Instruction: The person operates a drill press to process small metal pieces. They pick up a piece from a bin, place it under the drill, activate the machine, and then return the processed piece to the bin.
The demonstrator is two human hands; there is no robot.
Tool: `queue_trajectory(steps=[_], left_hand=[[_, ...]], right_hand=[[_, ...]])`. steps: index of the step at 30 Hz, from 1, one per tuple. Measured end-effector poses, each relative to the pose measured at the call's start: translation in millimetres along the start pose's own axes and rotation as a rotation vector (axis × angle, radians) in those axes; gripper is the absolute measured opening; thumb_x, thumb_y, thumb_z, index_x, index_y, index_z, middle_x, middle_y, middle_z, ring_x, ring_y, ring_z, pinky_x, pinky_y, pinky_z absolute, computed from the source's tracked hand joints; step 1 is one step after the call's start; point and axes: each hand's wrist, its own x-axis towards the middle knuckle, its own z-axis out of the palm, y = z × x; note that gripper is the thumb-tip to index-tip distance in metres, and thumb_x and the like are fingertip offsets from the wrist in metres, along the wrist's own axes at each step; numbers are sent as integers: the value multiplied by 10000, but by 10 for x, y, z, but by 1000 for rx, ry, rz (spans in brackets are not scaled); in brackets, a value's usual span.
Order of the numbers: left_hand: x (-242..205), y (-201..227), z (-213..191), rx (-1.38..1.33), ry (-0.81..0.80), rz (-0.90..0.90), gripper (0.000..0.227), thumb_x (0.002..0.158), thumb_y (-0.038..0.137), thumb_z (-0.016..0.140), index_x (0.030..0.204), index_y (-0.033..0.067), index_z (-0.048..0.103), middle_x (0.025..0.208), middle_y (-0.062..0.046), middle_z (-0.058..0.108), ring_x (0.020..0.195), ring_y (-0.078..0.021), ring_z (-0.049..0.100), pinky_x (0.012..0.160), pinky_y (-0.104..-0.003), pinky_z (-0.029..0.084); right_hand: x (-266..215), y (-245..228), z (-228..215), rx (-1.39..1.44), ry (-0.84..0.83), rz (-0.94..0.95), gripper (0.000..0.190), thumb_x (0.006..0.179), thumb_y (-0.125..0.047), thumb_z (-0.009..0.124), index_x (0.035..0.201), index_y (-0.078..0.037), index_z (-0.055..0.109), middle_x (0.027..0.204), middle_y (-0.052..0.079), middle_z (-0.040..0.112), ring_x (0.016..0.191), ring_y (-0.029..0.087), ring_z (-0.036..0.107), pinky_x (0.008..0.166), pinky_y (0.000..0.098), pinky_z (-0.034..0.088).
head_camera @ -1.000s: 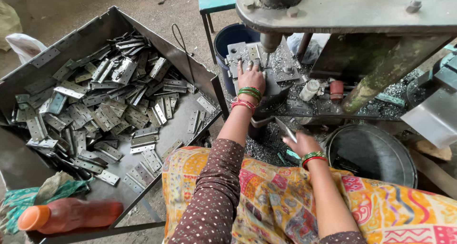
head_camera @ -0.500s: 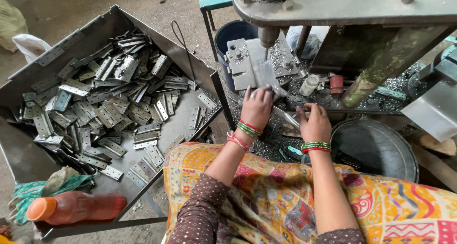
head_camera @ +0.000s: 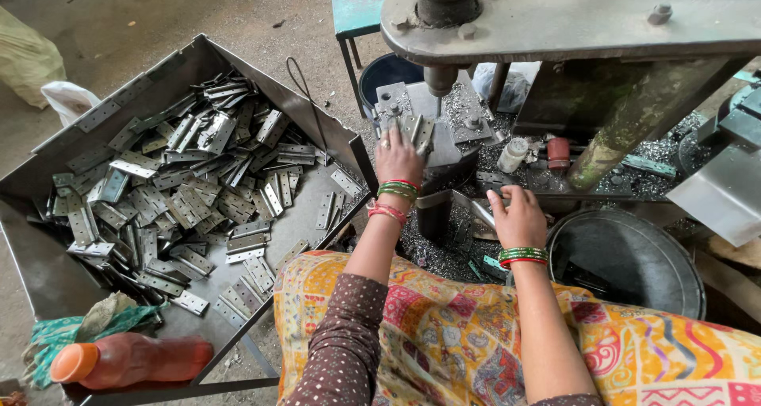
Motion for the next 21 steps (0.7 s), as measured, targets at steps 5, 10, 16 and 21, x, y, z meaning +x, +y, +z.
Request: queue_trajectory(steps=[5, 10, 16, 21], left_hand=[[-279, 240, -7, 18, -41, 83, 552, 999, 449, 493, 1349, 32, 585, 1520, -154, 476, 1458, -304, 389, 1218, -517, 219], [-187, 414, -22, 74, 50, 93, 409, 946, 270, 491, 1254, 64, 663, 1370, -144, 590, 1373, -311, 474, 1186, -588, 205], [-79, 344, -71, -17, 48, 111, 349, 924, 261, 549, 1133, 53, 735, 1292, -140, 643, 1366, -313, 498, 1211, -580, 197], [-155, 347, -56, -41, 60, 102, 285, 975, 251, 552, 1061, 92, 772, 1238, -125, 679, 1348, -302, 544, 1248, -568, 210]], right_hand=[[52, -45, -42, -29, -15, -3, 457, 999, -505, 618, 1118, -72, 700, 1129, 135, 716, 838, 291, 733, 732, 423, 578], [-34, -39, -31, -81, -16, -72, 459, 976, -511, 631, 1089, -75, 718, 1108, 145, 728, 926, 357, 716, 759, 462, 575], [-80, 108, 198, -415, -644, 151, 596, 901, -673, 644, 1063, -111, 757, 1064, 178, 752, 987, 356, 727, 859, 473, 573], [-153, 283, 293, -328, -557, 19, 604, 839, -648, 696, 1046, -80, 712, 1044, 196, 737, 997, 403, 709, 868, 507, 559]])
